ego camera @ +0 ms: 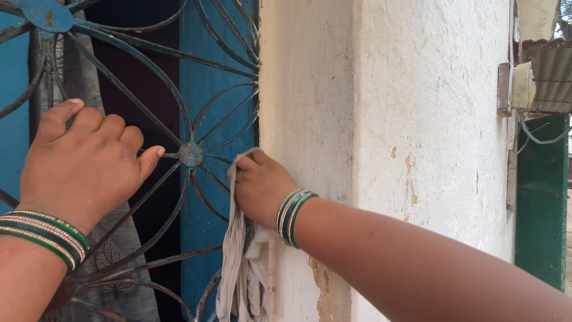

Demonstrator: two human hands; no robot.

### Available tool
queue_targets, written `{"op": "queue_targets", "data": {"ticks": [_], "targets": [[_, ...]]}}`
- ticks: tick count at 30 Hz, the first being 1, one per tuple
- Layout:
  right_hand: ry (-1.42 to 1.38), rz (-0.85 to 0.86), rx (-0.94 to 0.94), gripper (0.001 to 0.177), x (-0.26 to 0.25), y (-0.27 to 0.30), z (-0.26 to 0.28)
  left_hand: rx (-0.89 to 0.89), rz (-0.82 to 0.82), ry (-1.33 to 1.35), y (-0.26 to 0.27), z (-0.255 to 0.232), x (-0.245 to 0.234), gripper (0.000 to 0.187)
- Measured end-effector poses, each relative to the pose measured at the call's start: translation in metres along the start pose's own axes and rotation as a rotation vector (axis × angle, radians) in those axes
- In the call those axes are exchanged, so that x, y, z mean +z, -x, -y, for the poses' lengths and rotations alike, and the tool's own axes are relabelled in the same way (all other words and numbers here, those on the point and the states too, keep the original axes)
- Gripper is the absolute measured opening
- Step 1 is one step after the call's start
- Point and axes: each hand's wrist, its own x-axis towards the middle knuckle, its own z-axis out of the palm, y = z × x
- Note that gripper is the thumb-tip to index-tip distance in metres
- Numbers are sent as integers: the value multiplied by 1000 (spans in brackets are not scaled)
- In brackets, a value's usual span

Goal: The person dips a cloth into a bucket of water, wrings it out, and wipes the metal bars of a window grate multiple times.

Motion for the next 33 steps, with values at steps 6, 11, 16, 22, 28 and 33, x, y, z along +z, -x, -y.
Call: {"op": "queue_targets", "data": {"ticks": [6,11,16,22,28,33], "targets": [[250,-418,-196,24,4,-11,-30,20,-32,-89,-4,-3,1,45],[-52,-250,9,23,22,17,8,25,-30,-89,0,-1,2,45],[-113,22,55,23,10,14,5,5,-70,-58,-1,0,1,44],[-87,-248,-70,20,5,-1,-26,-27,-147,-85,-2,-5,10,43],[-286,70,47,19,41,23,15,20,-229,-52,-4,-4,20,43],[-683,-77,160,22,51,-47,-8,6,-229,-88,5,-4,20,43]]}}
